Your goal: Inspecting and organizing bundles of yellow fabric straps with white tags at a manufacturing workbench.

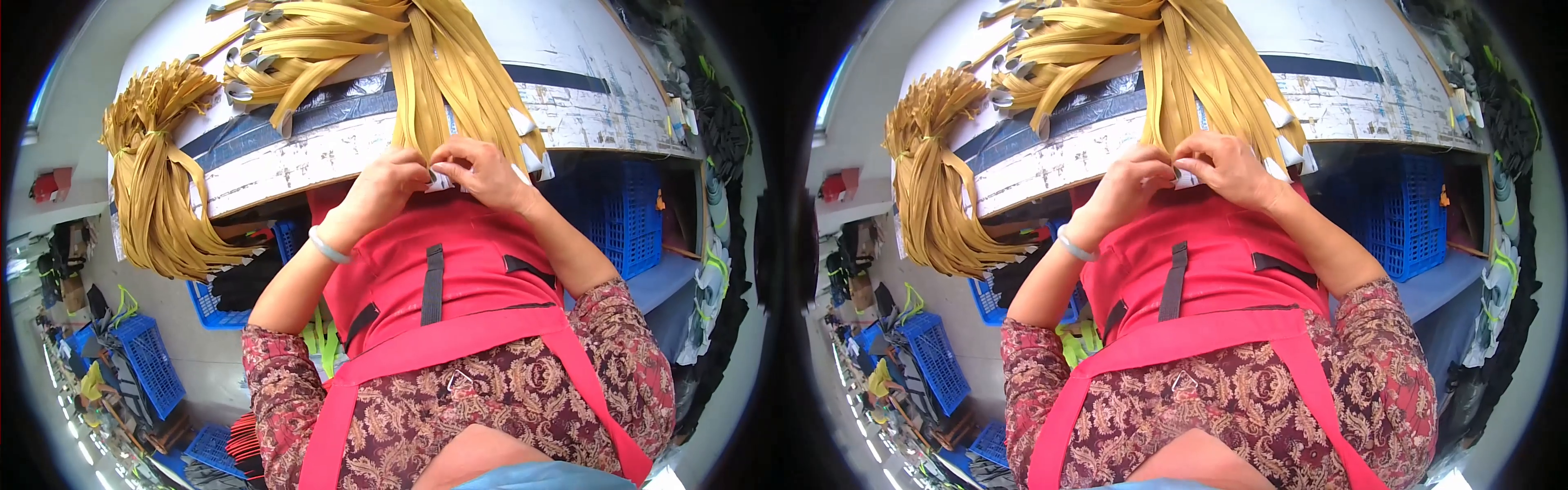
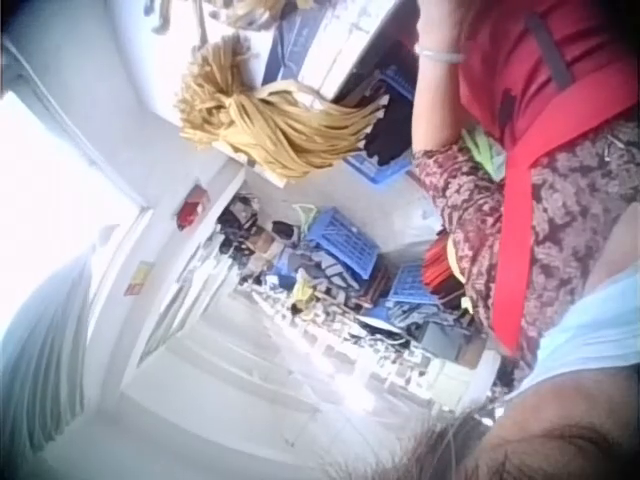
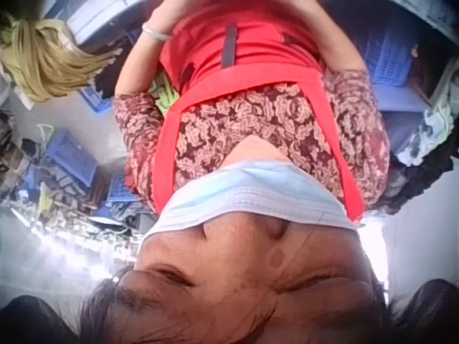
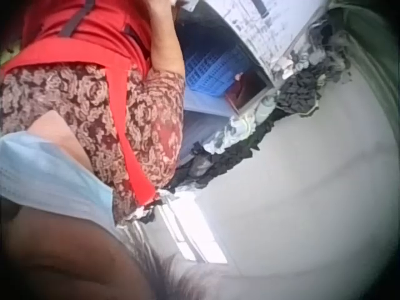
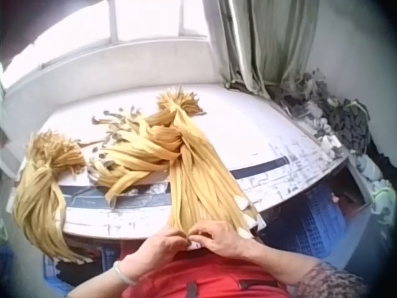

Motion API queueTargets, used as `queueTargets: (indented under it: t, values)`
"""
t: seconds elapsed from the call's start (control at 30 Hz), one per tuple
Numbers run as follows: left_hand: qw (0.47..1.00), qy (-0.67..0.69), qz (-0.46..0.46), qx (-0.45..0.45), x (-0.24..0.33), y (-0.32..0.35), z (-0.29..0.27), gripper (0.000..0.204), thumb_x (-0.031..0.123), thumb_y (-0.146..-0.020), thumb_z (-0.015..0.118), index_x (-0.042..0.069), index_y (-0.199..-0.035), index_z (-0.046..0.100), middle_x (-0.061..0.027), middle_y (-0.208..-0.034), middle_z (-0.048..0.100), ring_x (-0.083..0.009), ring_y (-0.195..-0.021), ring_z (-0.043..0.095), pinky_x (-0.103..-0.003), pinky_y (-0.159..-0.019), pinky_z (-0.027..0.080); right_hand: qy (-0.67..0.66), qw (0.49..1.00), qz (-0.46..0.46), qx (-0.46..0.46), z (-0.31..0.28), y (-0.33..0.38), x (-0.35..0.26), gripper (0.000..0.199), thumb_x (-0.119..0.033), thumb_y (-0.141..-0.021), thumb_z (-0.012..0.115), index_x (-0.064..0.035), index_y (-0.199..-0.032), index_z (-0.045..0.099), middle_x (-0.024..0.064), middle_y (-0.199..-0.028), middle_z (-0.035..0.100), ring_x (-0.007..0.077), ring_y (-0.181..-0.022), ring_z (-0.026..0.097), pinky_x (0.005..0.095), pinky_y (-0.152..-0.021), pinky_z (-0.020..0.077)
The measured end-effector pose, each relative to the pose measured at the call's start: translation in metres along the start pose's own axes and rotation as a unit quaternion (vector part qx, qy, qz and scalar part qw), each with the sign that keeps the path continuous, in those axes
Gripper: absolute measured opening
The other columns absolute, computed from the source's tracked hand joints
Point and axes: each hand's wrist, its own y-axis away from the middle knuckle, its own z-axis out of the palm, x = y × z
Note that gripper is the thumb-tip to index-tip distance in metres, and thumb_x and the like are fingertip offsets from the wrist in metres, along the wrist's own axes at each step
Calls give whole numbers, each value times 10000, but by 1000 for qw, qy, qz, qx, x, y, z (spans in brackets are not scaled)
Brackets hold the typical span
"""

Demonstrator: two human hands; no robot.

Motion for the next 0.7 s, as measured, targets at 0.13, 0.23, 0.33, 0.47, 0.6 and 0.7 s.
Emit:
queueTargets:
  t: [0.13,0.23,0.33,0.47,0.6,0.7]
  values:
    - [960,238,-83,119,4,6,-17,144,-59,-728,748,-7,-852,696,-82,-900,671,-209,-861,629,-301,-784,491,-300,953,-3,-34,1,-17,-20,104,-102,-945,627,-1,-964,644,69,-947,602,165,-815,596,282,-736,490]
    - [936,317,-69,139,3,6,-25,132,-64,-754,749,7,-858,709,-66,-930,673,-157,-874,616,-282,-775,494,-288,955,-69,-34,-3,-32,-23,89,-81,-952,622,6,-966,625,52,-956,573,125,-834,580,262,-741,491]
    - [907,387,-70,152,2,6,-31,112,-63,-773,741,12,-850,708,-58,-921,665,-147,-880,613,-267,-754,497,-324,942,-73,-56,-3,-43,-26,96,-83,-943,646,5,-968,617,38,-956,605,105,-827,582,253,-750,496]
    - [834,507,-114,186,4,5,-35,88,-51,-803,732,12,-856,703,-41,-897,653,-111,-843,615,-228,-735,492,-312,939,-16,-142,-17,-56,-36,141,-68,-907,688,10,-984,600,47,-968,615,108,-876,611,238,-782,510]
    - [850,464,-133,211,11,-1,-40,83,-46,-823,722,13,-873,691,-30,-873,641,-94,-778,618,-222,-718,493,-370,912,27,-174,-18,-65,-36,136,-61,-896,703,10,-967,610,26,-860,640,82,-757,619,222,-682,523]
    - [927,151,-80,333,25,-14,-34,82,-51,-829,692,4,-875,652,-43,-736,575,-118,-676,615,-255,-613,499,-335,937,63,-77,-7,-63,-46,131,-86,-880,706,0,-931,621,19,-783,641,68,-698,598,235,-614,498]
